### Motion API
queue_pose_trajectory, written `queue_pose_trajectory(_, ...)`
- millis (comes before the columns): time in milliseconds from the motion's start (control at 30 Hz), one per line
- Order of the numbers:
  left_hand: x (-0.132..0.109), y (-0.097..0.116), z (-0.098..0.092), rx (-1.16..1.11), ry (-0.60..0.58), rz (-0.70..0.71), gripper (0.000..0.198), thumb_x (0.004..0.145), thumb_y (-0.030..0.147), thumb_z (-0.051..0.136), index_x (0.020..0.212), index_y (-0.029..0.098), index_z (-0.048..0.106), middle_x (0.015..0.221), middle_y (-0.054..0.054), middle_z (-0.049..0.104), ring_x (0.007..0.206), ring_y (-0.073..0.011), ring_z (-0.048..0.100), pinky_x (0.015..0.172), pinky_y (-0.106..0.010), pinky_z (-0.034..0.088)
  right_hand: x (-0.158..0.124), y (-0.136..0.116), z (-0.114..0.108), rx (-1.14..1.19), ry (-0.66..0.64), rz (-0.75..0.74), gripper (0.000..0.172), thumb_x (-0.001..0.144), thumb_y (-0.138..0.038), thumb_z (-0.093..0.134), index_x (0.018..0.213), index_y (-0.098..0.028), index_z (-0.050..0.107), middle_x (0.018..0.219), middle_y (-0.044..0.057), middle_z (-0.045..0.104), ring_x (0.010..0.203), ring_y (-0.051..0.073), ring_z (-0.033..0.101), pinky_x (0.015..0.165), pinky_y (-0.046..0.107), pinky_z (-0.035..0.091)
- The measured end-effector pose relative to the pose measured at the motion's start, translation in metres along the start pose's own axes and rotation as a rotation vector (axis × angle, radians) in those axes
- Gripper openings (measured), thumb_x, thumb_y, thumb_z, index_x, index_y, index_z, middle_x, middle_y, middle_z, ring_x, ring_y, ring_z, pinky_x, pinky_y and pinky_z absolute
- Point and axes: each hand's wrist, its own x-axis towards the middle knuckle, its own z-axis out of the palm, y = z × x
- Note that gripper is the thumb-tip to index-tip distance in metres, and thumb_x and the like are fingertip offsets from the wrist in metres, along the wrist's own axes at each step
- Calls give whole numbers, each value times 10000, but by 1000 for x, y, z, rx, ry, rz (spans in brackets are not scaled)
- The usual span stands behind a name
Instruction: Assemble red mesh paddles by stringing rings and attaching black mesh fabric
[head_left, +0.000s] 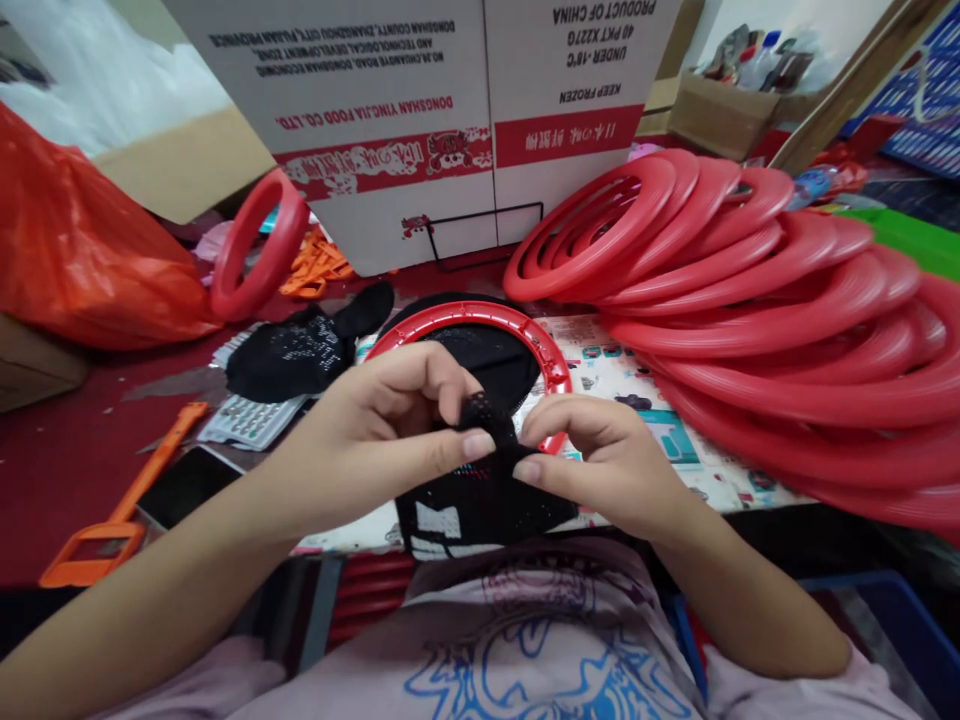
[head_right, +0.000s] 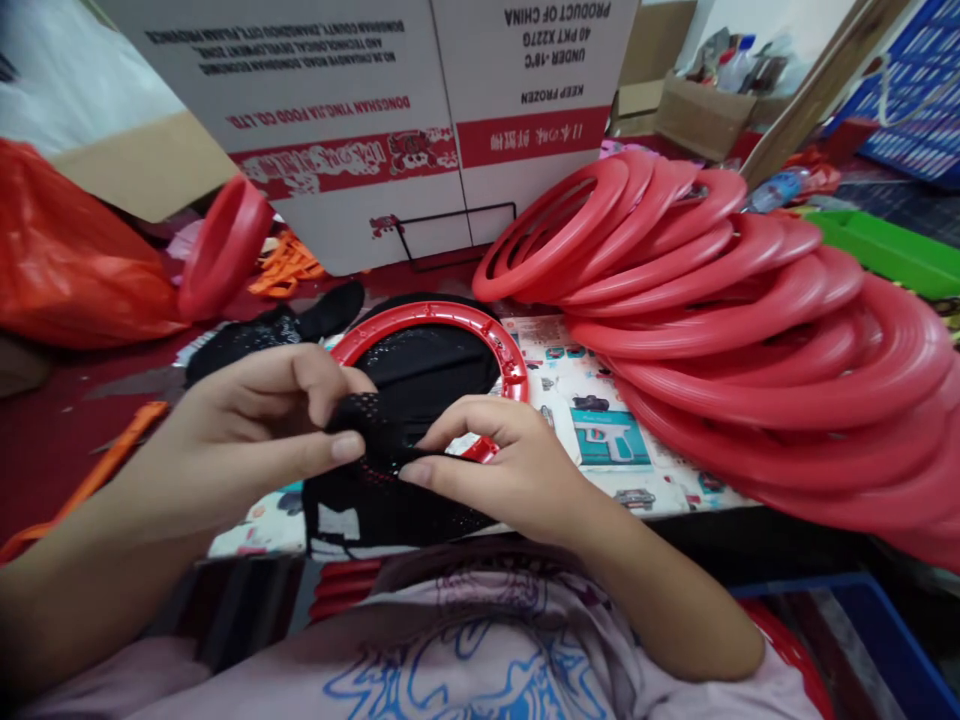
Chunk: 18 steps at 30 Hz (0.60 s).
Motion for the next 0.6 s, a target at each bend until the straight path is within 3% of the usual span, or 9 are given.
queue_pose_trajectory(100, -3, 2, -5, 82, 43, 64, 209, 651, 197, 802, 673, 222, 596, 768, -11, 640, 544, -115, 573, 432, -186, 473, 5, 1, 0, 33, -46, 25, 254, 752, -376, 764, 926, -219, 666, 939, 7, 669, 876, 132, 613, 797, 266, 488)
queue_pose_trajectory(167, -6, 7, -8, 126, 0, 107, 170, 669, 179, 784, 690, 239, 626, 752, -15, 661, 586, -142, 613, 469, -206, 502, 12, 3, -2, 57, -100, 24, 488, 701, -352, 809, 1137, -257, 612, 1179, 25, 622, 1063, 155, 583, 903, 289, 484)
queue_pose_trajectory(233, -7, 14, -10, 197, -7, 161, 130, 686, 175, 763, 716, 254, 664, 753, -20, 680, 614, -163, 635, 499, -230, 519, 20, 3, -4, 155, -183, 48, 604, 677, -304, 821, 1226, -273, 570, 1256, 27, 596, 1100, 154, 578, 917, 290, 491)
queue_pose_trajectory(333, -7, 20, -16, 342, 6, 243, 96, 722, 206, 733, 790, 262, 694, 745, -25, 685, 625, -189, 644, 513, -272, 521, 28, -2, -9, 317, -302, 166, 289, 700, -293, 792, 955, -202, 690, 886, -8, 683, 761, 96, 618, 693, 213, 515)
queue_pose_trajectory(400, -4, 19, -19, 480, 48, 333, 100, 761, 207, 697, 846, 257, 676, 797, -25, 693, 708, -204, 662, 596, -303, 541, 28, -9, -12, 314, -254, 243, 182, 683, -302, 806, 742, -169, 697, 669, -32, 630, 589, 67, 557, 557, 176, 469)
queue_pose_trajectory(533, 3, 10, -18, 821, 303, 669, 173, 751, 138, 702, 894, 212, 641, 1040, -58, 674, 1005, -231, 625, 922, -396, 497, 24, -23, -15, 455, -40, 262, 158, 699, -304, 804, 785, -199, 723, 723, -31, 678, 606, 77, 608, 574, 179, 503)
queue_pose_trajectory(600, 3, 8, -9, 794, 206, 708, 140, 768, 131, 689, 888, 185, 641, 998, -65, 671, 963, -210, 631, 876, -361, 515, 22, -27, -13, 555, -19, 254, 123, 760, -320, 762, 843, -236, 725, 751, -41, 693, 622, 75, 623, 602, 182, 516)
